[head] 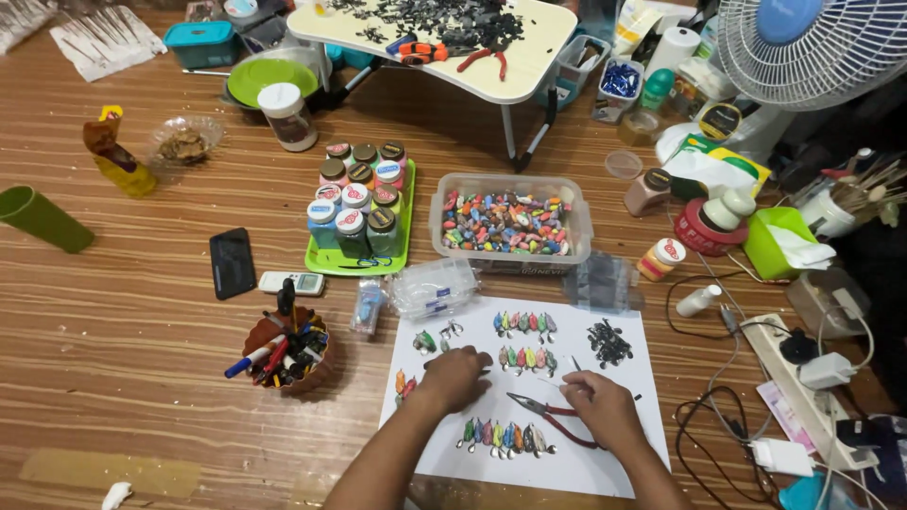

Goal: Assembling and trimming small fishing lures using scissors and pliers

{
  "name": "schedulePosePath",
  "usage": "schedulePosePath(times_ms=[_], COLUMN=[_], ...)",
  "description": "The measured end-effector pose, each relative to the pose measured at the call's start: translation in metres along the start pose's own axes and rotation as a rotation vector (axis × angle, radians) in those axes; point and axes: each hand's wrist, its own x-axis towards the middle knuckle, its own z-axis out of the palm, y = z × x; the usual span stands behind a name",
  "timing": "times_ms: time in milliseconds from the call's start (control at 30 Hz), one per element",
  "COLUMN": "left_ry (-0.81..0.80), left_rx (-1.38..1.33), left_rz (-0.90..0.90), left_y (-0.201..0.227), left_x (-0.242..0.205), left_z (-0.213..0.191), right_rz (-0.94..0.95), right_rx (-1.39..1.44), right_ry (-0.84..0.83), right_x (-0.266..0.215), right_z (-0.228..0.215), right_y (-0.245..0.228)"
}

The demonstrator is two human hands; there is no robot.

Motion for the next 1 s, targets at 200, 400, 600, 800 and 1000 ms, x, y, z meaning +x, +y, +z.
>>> schedulePosePath(times_ms=[200,400,600,800,1000], left_ry=[-0.07,0.062,0.275,0.385,0.342], left_rx=[-0.005,-0.115,-0.371,-0.524,-0.558], left_rz=[0.01,0.056,0.008,0.064,0.02], left_y=[-0.005,-0.026,-0.039,-0.041,-0.03], left_x=[0.012,0.02,0.017,0.028,0.034], left_z=[0.011,0.007,-0.001,0.004,-0.01], right_rz=[0.016,-0.088,-0.118,-0.089,0.035], right_rx=[0.087,0.333,0.465,0.606,0.826], right_ry=[-0.046,0.017,0.114,0.138,0.088], right_x=[0.025,0.084,0.142,0.169,0.18], right_z=[0.013,0.034,0.041,0.044,0.027], right_y=[-0.01,0.014,0.033,0.022,-0.014])
